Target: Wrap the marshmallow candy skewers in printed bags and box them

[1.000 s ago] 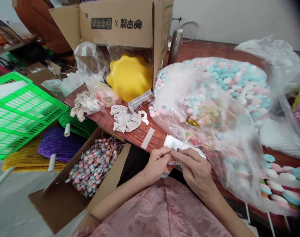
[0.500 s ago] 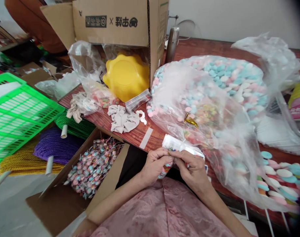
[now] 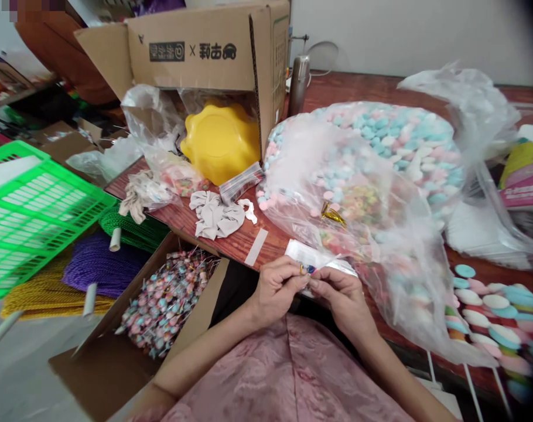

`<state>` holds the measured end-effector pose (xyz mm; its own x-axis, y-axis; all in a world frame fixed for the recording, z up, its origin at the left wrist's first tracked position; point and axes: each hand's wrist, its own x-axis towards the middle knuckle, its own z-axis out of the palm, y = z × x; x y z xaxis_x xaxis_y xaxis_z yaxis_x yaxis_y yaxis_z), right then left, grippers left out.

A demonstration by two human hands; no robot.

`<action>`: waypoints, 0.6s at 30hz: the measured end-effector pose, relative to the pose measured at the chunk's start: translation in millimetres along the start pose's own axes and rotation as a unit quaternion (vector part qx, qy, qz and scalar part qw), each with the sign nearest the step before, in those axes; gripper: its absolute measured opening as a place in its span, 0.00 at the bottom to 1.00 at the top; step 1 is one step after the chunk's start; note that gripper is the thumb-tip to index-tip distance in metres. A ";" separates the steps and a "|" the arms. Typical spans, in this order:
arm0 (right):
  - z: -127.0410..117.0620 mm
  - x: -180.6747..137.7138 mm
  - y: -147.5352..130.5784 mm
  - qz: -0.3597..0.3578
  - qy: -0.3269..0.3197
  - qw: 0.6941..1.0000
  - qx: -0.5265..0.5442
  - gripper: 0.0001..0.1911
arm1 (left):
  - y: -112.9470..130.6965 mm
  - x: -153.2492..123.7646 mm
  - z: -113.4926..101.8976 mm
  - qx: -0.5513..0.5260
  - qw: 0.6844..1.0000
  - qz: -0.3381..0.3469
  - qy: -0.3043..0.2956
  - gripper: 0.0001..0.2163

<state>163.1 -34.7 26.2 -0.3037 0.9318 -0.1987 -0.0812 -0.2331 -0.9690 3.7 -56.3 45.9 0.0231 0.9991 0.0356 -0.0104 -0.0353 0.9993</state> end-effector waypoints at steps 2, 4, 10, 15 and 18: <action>-8.5 7.7 -2.9 0.051 -0.061 0.997 0.025 0.15 | 3.8 1.8 -0.9 0.040 0.998 0.028 -0.026 0.11; -17.2 14.8 -6.4 0.072 -0.134 0.988 0.006 0.16 | 5.6 4.2 -2.8 0.062 0.996 0.036 -0.061 0.12; -25.4 13.2 -24.1 -0.238 -0.243 0.902 -0.266 0.11 | 6.0 13.4 -16.6 -0.046 0.967 -0.138 -0.211 0.11; -21.4 -4.1 -44.1 -0.552 -0.295 0.658 -0.419 0.15 | 6.6 14.3 -25.4 -0.166 0.845 -0.377 -0.342 0.08; -20.1 -7.2 -54.7 -0.583 -0.331 0.602 -0.434 0.15 | 2.2 13.7 -25.5 -0.185 0.803 -0.410 -0.390 0.10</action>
<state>188.8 -23.1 77.7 -0.8561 -0.0610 0.5133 -0.1663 0.9727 -0.1618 -21.5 -42.0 48.4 0.7915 0.3592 -0.4946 0.0347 0.7814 0.6230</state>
